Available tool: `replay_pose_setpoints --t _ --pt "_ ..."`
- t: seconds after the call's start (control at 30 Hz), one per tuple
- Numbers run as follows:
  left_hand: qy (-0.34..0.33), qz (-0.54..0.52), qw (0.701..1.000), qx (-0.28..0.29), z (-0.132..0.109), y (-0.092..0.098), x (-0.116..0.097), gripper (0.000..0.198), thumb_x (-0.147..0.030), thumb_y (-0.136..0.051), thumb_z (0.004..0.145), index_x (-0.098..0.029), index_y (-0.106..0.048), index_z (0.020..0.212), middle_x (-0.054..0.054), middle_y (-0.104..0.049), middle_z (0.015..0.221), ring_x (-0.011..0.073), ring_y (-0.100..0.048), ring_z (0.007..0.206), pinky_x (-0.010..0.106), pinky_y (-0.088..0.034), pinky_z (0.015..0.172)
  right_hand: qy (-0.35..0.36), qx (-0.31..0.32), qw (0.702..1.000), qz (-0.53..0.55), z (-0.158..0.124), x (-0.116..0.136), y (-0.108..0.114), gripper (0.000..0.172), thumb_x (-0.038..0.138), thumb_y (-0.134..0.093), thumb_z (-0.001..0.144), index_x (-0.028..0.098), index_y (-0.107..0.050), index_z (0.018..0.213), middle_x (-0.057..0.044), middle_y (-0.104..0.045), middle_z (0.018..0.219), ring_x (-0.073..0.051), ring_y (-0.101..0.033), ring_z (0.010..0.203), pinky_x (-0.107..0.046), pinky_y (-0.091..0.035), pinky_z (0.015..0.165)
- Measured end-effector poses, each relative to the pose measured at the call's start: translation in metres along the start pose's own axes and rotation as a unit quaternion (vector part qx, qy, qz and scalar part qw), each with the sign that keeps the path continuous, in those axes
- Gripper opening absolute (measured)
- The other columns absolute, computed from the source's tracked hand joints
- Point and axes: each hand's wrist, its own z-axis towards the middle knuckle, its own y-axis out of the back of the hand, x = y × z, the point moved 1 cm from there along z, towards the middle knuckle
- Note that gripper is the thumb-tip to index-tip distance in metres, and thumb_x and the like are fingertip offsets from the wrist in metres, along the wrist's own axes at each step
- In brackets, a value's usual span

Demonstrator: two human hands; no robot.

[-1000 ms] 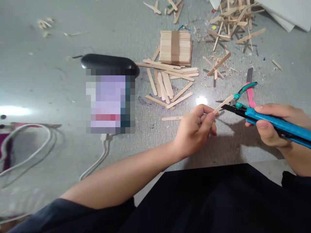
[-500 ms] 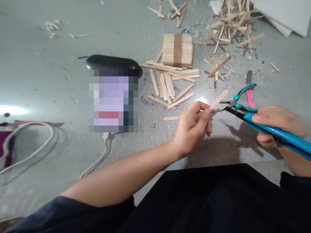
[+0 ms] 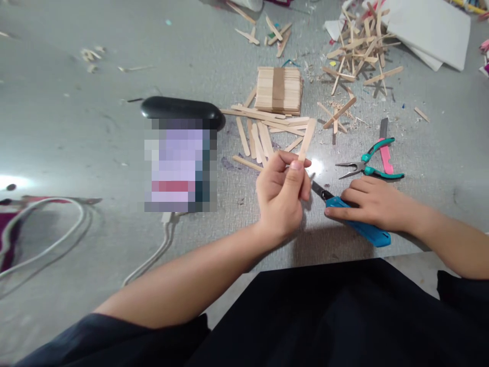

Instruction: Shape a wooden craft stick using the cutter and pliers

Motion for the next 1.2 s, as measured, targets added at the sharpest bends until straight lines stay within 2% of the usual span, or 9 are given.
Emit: replay_pose_setpoints --t 0.17,0.27,0.37,0.47,0.57,0.67,0.83,1.03,1.2 --pt "0.022 0.018 0.999 0.040 -0.001 -0.001 -0.001 0.044 -0.062 -0.080 0.102 -0.023 -0.062 0.090 -0.008 -0.052 0.051 0.0074 -0.044 0.037 0.021 -0.029 0.039 -0.045 -0.010 0.999 0.019 -0.006 -0.008 0.007 0.039 0.016 -0.055 0.109 0.023 -0.064 0.146 -0.008 -0.078 0.114 -0.024 -0.062 0.098 -0.040 -0.048 0.085" --pt "0.025 0.035 0.997 0.064 -0.001 -0.001 0.000 0.044 -0.062 -0.077 0.104 -0.023 -0.061 0.093 -0.009 -0.052 0.051 0.0071 -0.044 0.038 0.020 -0.030 0.040 -0.134 -0.030 0.990 0.029 -0.020 -0.031 0.016 0.050 0.032 -0.063 0.107 0.022 -0.059 0.156 -0.015 -0.074 0.139 -0.032 -0.067 0.125 -0.050 -0.056 0.104" --pt "0.022 0.046 0.996 0.074 0.000 0.000 0.001 0.045 -0.064 -0.075 0.106 -0.023 -0.060 0.093 -0.008 -0.053 0.052 0.0073 -0.045 0.039 0.020 -0.032 0.041 -0.259 0.037 0.965 0.008 -0.036 -0.056 0.018 0.083 0.058 -0.069 0.102 0.020 -0.044 0.171 -0.021 -0.057 0.169 -0.046 -0.051 0.156 -0.067 -0.047 0.125" --pt "0.025 0.050 0.995 0.088 -0.001 -0.001 0.002 0.044 -0.064 -0.072 0.107 -0.024 -0.059 0.095 -0.008 -0.054 0.051 0.0084 -0.045 0.040 0.021 -0.033 0.041 -0.293 0.074 0.953 0.011 -0.043 -0.071 0.007 0.077 0.062 -0.062 0.104 0.022 -0.048 0.168 -0.019 -0.054 0.173 -0.048 -0.038 0.167 -0.073 -0.035 0.134" --pt "0.018 0.057 0.994 0.094 -0.002 0.000 0.002 0.044 -0.065 -0.071 0.107 -0.025 -0.057 0.095 -0.008 -0.054 0.051 0.0093 -0.045 0.040 0.024 -0.029 0.040 -0.285 0.040 0.958 -0.005 -0.040 -0.076 -0.008 0.056 0.057 -0.053 0.109 0.020 -0.065 0.148 -0.019 -0.069 0.148 -0.042 -0.057 0.149 -0.069 -0.034 0.136" --pt "0.009 0.063 0.993 0.102 -0.003 -0.001 0.000 0.043 -0.065 -0.069 0.108 -0.025 -0.057 0.097 -0.008 -0.055 0.051 0.0095 -0.043 0.039 0.025 -0.027 0.039 -0.270 0.002 0.962 -0.030 -0.037 -0.077 -0.014 0.058 0.064 -0.042 0.111 0.018 -0.071 0.130 -0.019 -0.075 0.128 -0.040 -0.066 0.129 -0.066 -0.042 0.130" --pt "-0.005 0.058 0.991 0.120 -0.008 -0.004 -0.003 0.040 -0.062 -0.066 0.111 -0.024 -0.058 0.101 -0.008 -0.056 0.053 0.0090 -0.046 0.040 0.022 -0.031 0.040 -0.279 -0.097 0.954 0.043 -0.033 -0.059 -0.005 0.067 0.078 -0.035 0.109 0.021 -0.067 0.120 -0.016 -0.077 0.110 -0.032 -0.070 0.100 -0.048 -0.059 0.089" --pt "-0.019 0.064 0.985 0.158 -0.020 -0.004 0.000 0.030 -0.053 -0.059 0.117 -0.024 -0.059 0.107 -0.006 -0.060 0.057 0.0099 -0.052 0.044 0.022 -0.039 0.045 -0.297 -0.130 0.937 0.134 -0.019 -0.018 0.007 0.054 0.072 -0.041 0.111 0.024 -0.063 0.120 -0.010 -0.076 0.100 -0.025 -0.070 0.088 -0.039 -0.055 0.079" --pt "-0.008 0.114 0.978 0.177 -0.026 0.001 0.002 0.028 -0.052 -0.056 0.117 -0.025 -0.060 0.111 -0.003 -0.068 0.064 0.0121 -0.057 0.047 0.026 -0.044 0.050 -0.276 -0.123 0.938 0.170 -0.014 -0.014 0.011 0.051 0.070 -0.042 0.112 0.024 -0.062 0.118 -0.009 -0.075 0.099 -0.025 -0.070 0.087 -0.039 -0.056 0.077"
